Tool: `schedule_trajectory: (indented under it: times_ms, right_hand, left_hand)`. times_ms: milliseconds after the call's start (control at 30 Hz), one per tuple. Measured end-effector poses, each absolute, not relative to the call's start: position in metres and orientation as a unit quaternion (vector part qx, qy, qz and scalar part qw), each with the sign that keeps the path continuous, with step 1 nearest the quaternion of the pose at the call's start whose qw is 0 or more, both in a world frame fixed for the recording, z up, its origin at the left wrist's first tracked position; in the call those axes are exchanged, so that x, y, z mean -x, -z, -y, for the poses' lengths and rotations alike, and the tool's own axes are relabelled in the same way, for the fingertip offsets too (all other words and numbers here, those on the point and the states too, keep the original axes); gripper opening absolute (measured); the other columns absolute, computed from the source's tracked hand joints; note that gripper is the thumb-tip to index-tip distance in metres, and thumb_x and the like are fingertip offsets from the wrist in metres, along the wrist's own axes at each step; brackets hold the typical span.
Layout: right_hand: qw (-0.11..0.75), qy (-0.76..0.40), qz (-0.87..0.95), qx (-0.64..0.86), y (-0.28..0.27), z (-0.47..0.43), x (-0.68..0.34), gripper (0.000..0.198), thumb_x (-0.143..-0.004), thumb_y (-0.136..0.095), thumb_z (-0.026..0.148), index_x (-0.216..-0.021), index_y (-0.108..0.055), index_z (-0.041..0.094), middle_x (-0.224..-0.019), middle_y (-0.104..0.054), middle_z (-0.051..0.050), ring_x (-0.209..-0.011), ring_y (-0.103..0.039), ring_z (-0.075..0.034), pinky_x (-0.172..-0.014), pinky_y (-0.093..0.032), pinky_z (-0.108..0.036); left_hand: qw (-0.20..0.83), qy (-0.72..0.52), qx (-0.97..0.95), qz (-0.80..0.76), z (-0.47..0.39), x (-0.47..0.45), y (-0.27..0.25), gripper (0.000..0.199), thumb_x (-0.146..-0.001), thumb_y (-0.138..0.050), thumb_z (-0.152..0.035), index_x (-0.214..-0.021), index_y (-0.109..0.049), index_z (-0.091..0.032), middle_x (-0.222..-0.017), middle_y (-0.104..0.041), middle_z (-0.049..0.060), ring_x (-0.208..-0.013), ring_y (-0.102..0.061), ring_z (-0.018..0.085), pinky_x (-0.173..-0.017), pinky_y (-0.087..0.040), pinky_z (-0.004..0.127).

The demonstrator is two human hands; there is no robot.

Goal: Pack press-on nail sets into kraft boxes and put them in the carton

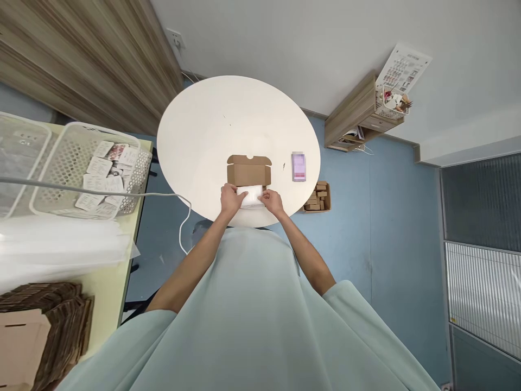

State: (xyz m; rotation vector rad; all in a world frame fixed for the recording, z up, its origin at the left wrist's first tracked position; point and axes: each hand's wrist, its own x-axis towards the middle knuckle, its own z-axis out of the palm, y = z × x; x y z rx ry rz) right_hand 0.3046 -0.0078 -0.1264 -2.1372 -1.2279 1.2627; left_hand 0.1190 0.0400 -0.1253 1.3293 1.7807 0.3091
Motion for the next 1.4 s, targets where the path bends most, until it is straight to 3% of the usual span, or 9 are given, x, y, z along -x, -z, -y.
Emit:
schedule_trajectory:
  times_ms: [167,367,600,767,900,1000,1100,1200,1400]
  right_hand:
    - [0.149,-0.398,0.468,0.774,0.142,0.004,-0.298,0.017,-0.095,-0.07,0.021,-0.109,-0.064,0.027,-0.097,-0.078,0.003,-0.092,-0.072,-0.017,-0.08,-0.052,-0.025]
    - [0.084,-0.393,0.535,0.744,0.15,0.0,-0.293,0.023,-0.1,-0.056,0.011,-0.102,-0.074,0.025,-0.098,-0.079,-0.001,-0.096,-0.073,-0.02,-0.087,-0.054,-0.027]
    - [0.032,-0.383,0.572,0.724,0.156,-0.009,-0.289,0.024,-0.097,-0.069,0.013,-0.117,-0.081,0.021,-0.119,-0.081,-0.011,-0.117,-0.074,-0.028,-0.107,-0.056,-0.037]
    - [-0.026,-0.38,0.601,0.703,0.148,-0.01,-0.286,0.024,-0.102,-0.066,0.018,-0.122,-0.079,0.018,-0.128,-0.077,-0.015,-0.12,-0.073,-0.029,-0.105,-0.056,-0.038]
    - [0.073,-0.349,0.581,0.731,0.133,-0.014,-0.301,0.029,-0.109,-0.053,0.027,-0.127,-0.074,0.018,-0.129,-0.073,-0.015,-0.116,-0.072,-0.026,-0.107,-0.055,-0.037]
    - [0.188,-0.291,0.51,0.787,0.128,-0.023,-0.322,0.039,-0.11,-0.051,0.037,-0.141,-0.062,0.016,-0.14,-0.067,-0.018,-0.131,-0.065,-0.028,-0.115,-0.052,-0.041]
    - [0.236,-0.322,0.436,0.806,0.134,-0.037,-0.338,0.065,-0.105,-0.062,0.043,-0.16,-0.045,0.013,-0.16,-0.056,-0.024,-0.152,-0.053,-0.032,-0.125,-0.046,-0.047]
    - [0.265,-0.422,0.382,0.778,0.143,-0.051,-0.344,0.082,-0.103,-0.066,0.049,-0.169,-0.033,0.015,-0.165,-0.054,-0.024,-0.15,-0.058,-0.031,-0.122,-0.051,-0.045]
    - [0.304,-0.468,0.351,0.752,0.145,-0.066,-0.338,0.08,-0.101,-0.071,0.044,-0.169,-0.036,0.019,-0.161,-0.061,-0.02,-0.134,-0.071,-0.03,-0.117,-0.057,-0.045]
  left_hand:
    - [0.42,-0.103,-0.572,-0.697,-0.03,-0.126,0.144,0.021,-0.093,-0.071,-0.024,-0.111,-0.062,-0.021,-0.131,-0.054,0.013,-0.103,-0.069,0.026,-0.105,-0.056,0.044]
    - [0.422,-0.067,-0.617,-0.662,-0.035,-0.123,0.154,0.041,-0.084,-0.062,-0.007,-0.122,-0.067,-0.02,-0.144,-0.052,0.014,-0.113,-0.072,0.03,-0.108,-0.057,0.045]
    - [0.417,0.039,-0.669,-0.615,-0.033,-0.124,0.155,0.051,-0.089,-0.06,-0.009,-0.138,-0.064,-0.019,-0.166,-0.044,0.016,-0.121,-0.072,0.033,-0.112,-0.056,0.046]
    - [0.392,0.079,-0.699,-0.593,-0.031,-0.128,0.146,0.038,-0.09,-0.065,-0.014,-0.128,-0.07,-0.016,-0.162,-0.05,0.022,-0.125,-0.071,0.039,-0.108,-0.057,0.047]
    - [0.378,-0.027,-0.674,-0.634,-0.042,-0.122,0.136,0.037,-0.096,-0.059,-0.02,-0.132,-0.069,-0.016,-0.15,-0.058,0.022,-0.126,-0.069,0.041,-0.11,-0.056,0.052]
    - [0.363,-0.178,-0.618,-0.674,-0.065,-0.113,0.135,0.056,-0.096,-0.062,-0.024,-0.151,-0.056,-0.013,-0.157,-0.051,0.025,-0.143,-0.058,0.041,-0.12,-0.049,0.054]
    - [0.412,-0.245,-0.558,-0.678,-0.093,-0.107,0.138,0.081,-0.09,-0.068,-0.024,-0.164,-0.039,-0.009,-0.169,-0.041,0.027,-0.159,-0.041,0.04,-0.13,-0.038,0.054]
    - [0.506,-0.222,-0.495,-0.671,-0.114,-0.105,0.138,0.095,-0.089,-0.071,-0.026,-0.172,-0.028,-0.012,-0.175,-0.036,0.027,-0.156,-0.048,0.04,-0.127,-0.043,0.053]
    - [0.563,-0.199,-0.465,-0.654,-0.124,-0.107,0.127,0.099,-0.088,-0.072,-0.024,-0.175,-0.026,-0.015,-0.175,-0.041,0.025,-0.144,-0.062,0.035,-0.123,-0.047,0.05]
